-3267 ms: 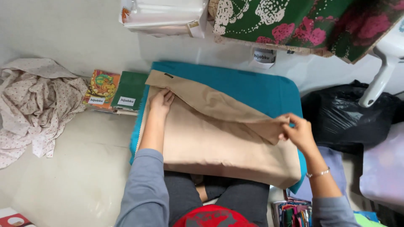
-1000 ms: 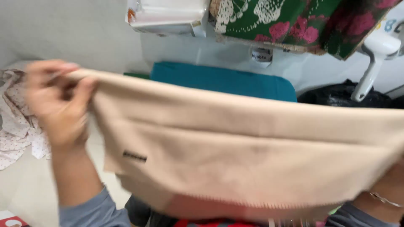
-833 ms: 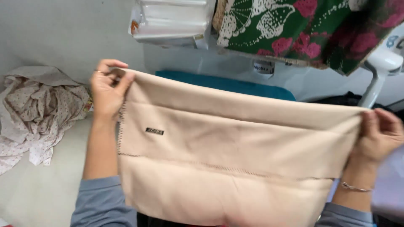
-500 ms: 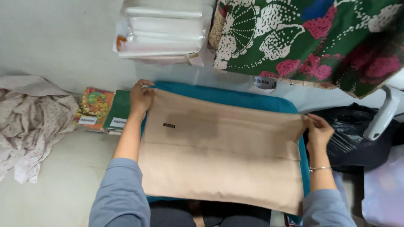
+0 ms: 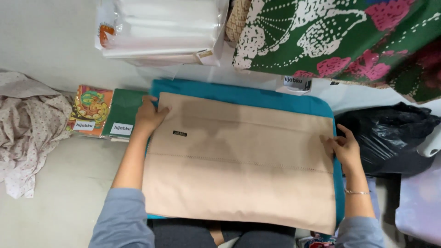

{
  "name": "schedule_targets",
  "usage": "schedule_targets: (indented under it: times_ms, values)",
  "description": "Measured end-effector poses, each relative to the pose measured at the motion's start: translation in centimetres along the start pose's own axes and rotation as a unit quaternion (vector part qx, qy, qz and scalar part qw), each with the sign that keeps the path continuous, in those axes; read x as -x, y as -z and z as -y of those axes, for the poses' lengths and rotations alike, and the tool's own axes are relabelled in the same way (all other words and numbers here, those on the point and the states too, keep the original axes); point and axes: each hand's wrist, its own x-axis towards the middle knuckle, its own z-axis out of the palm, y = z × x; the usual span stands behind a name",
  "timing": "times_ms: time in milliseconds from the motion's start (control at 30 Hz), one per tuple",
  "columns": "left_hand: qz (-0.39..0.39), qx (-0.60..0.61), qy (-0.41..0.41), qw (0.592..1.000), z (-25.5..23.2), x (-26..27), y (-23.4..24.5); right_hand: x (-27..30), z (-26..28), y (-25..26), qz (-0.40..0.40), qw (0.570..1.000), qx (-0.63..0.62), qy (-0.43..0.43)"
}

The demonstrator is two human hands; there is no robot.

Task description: Cleaning a piece of beige fabric with a lint roller and folding it on a small table.

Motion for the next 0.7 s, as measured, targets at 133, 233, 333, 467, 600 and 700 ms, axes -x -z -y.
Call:
schedule_targets:
  times_ms: [133,233,333,467,600,700]
  values:
    - [0.086,-0.02,0.047,0.995,0.3,6.3,2.3,3.6,-0.6,1.0,0.025,0.999,0.044,-0.018]
    - [0.096,-0.028,0.061,0.993,3.3,7.8,1.4,4.2,-4.3,1.1,0.019,0.999,0.045,0.016]
    - [0.083,0.058,0.073,0.992,3.5,9.7,1.4,4.2,-6.9,1.2,-0.008,0.998,-0.011,0.059]
    - [0.054,0.168,0.072,0.982,5.2,9.6,0.2,4.0,-8.1,1.2,-0.037,0.994,-0.06,0.087]
    - [0.014,0.201,0.063,0.977,7.4,7.9,-2.0,4.1,-8.2,0.4,-0.041,0.998,0.032,0.039]
    - [-0.011,0.197,0.062,0.978,7.0,8.4,-2.2,3.8,-9.0,0.8,-0.064,0.997,0.046,0.027]
